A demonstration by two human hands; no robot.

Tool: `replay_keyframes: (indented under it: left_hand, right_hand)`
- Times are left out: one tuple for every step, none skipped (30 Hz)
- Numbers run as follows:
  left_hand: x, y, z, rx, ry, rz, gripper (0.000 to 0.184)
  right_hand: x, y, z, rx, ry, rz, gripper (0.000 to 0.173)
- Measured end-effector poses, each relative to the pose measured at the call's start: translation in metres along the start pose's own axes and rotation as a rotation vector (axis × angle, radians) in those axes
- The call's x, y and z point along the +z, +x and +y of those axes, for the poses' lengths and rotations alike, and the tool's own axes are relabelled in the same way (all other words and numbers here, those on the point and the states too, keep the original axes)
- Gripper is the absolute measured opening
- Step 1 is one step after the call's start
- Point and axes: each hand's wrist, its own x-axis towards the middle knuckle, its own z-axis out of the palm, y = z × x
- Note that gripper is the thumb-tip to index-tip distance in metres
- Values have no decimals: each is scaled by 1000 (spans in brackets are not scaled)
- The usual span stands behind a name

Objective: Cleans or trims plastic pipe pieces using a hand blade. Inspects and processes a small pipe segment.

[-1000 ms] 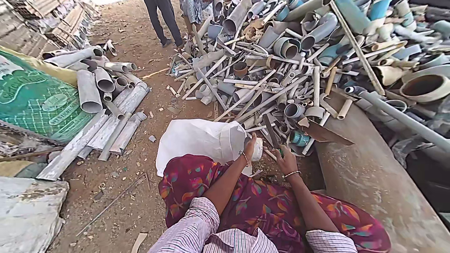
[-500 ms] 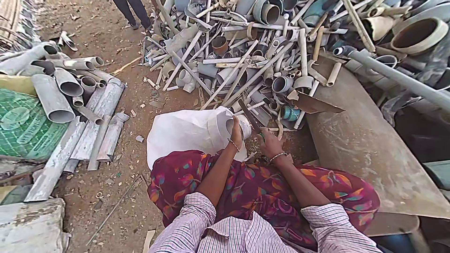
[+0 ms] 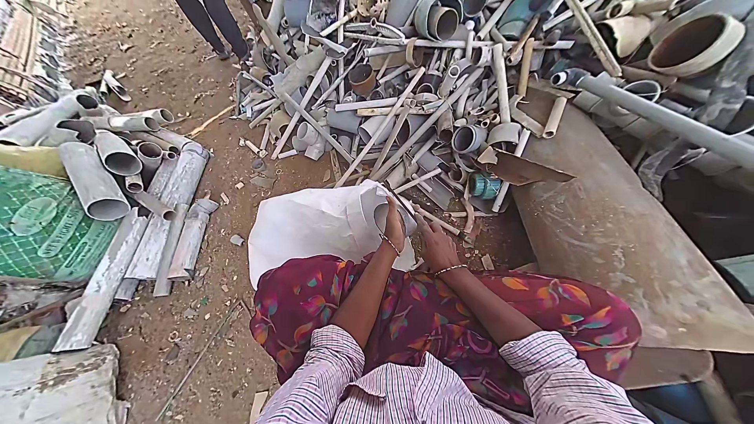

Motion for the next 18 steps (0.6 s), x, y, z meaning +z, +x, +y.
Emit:
replay_keyframes:
  left_hand:
    - [0, -3, 1, -11, 12, -1, 85]
    - [0, -6, 2, -12, 33, 3, 86]
    - [0, -7, 3, -13, 45, 7, 85]
    - [0, -7, 4, -14, 50, 12, 84]
    - [-1, -6, 2, -15, 46, 19, 83]
    - [-1, -2, -1, -13, 35, 24, 81]
    - [-3, 1, -5, -14, 31, 7, 82]
    - [-4, 1, -6, -22, 39, -4, 83]
    - [-3, 1, -6, -26, 50, 6, 84]
    - [-2, 2, -5, -23, 39, 17, 83]
    - [-1, 4, -4, -13, 20, 20, 79]
    - [-2, 6, -5, -6, 16, 10, 77]
    - [-3, 6, -7, -4, 27, -3, 76]
    - [-3, 6, -8, -2, 47, 2, 76]
    - [-2, 4, -9, -3, 70, 17, 77]
    - [-2, 0, -7, -6, 96, 16, 80]
    - [-1, -4, -4, 0, 109, 10, 81]
    - [1, -5, -2, 15, 112, 24, 81]
  right_hand:
    - [2, -1, -1, -7, -17, -18, 58]
    - [4, -4, -2, -32, -26, -26, 59]
    - [8, -4, -1, -74, -21, 2, 59]
    - [12, -3, 1, -98, -9, 23, 59]
    - [13, 0, 2, -83, -1, 14, 61]
    - [13, 2, 3, -45, 8, -12, 62]
    - [13, 5, 3, -26, 16, -22, 63]
    - [13, 3, 2, -23, 14, -40, 63]
    - [12, 1, 0, -32, 6, -56, 63]
    - [12, -1, -2, -56, -3, -51, 63]
    - [13, -1, -2, -68, -6, -42, 63]
    - [14, 1, -1, -63, -6, -43, 63]
    - [17, 3, 1, -51, -6, -49, 64]
    - [20, 6, 3, -47, -4, -45, 65]
    - [21, 7, 4, -49, 0, -38, 65]
    - [22, 5, 5, -65, 15, -11, 64]
    - [21, 3, 5, -95, 41, 50, 62]
    - [20, 0, 6, -131, 71, 137, 60]
